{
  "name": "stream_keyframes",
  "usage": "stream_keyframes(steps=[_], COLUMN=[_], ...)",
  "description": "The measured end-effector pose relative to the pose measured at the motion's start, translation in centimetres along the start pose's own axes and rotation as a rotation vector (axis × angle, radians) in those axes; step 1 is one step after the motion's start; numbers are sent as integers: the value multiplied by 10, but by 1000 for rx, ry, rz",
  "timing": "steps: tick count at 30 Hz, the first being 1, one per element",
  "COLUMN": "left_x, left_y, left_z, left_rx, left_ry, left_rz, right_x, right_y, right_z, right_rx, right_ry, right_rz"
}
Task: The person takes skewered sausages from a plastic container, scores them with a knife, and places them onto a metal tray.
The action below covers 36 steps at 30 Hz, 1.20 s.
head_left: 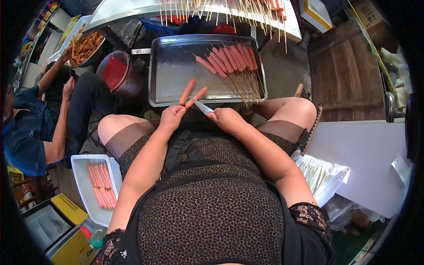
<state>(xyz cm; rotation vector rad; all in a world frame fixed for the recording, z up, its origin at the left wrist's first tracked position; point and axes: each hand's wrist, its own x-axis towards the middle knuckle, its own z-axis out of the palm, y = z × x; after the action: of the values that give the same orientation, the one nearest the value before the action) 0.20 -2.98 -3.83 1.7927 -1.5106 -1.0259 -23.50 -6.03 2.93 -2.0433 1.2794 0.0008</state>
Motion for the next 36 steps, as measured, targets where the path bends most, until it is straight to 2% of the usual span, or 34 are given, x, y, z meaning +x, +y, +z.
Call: stream_keyframes(steps=[5, 14, 17, 25, 27, 28, 35, 36], left_x=[-6, -4, -5, -5, -6, -7, -7, -8], left_y=[16, 15, 16, 12, 17, 21, 20, 22], left_z=[-1, 1, 1, 1, -2, -4, -4, -4], left_rx=[5, 33, 14, 16, 15, 8, -11, 0], left_ry=[11, -15, 28, 22, 14, 6, 3, -11], left_rz=[-24, -123, -83, -65, -72, -99, -92, -99], right_x=[1, -1, 2, -5, -2, 2, -1, 1], right_y=[-5, -4, 0, 0, 4, 5, 6, 6], right_z=[6, 7, 4, 8, 2, -3, -7, -14], right_rx=[-49, -42, -9, -27, 5, 25, -21, 35], right_ry=[-63, -36, -30, -76, 11, 30, -52, -51], right_rz=[-7, -22, 36, 13, -12, 80, 28, 90])
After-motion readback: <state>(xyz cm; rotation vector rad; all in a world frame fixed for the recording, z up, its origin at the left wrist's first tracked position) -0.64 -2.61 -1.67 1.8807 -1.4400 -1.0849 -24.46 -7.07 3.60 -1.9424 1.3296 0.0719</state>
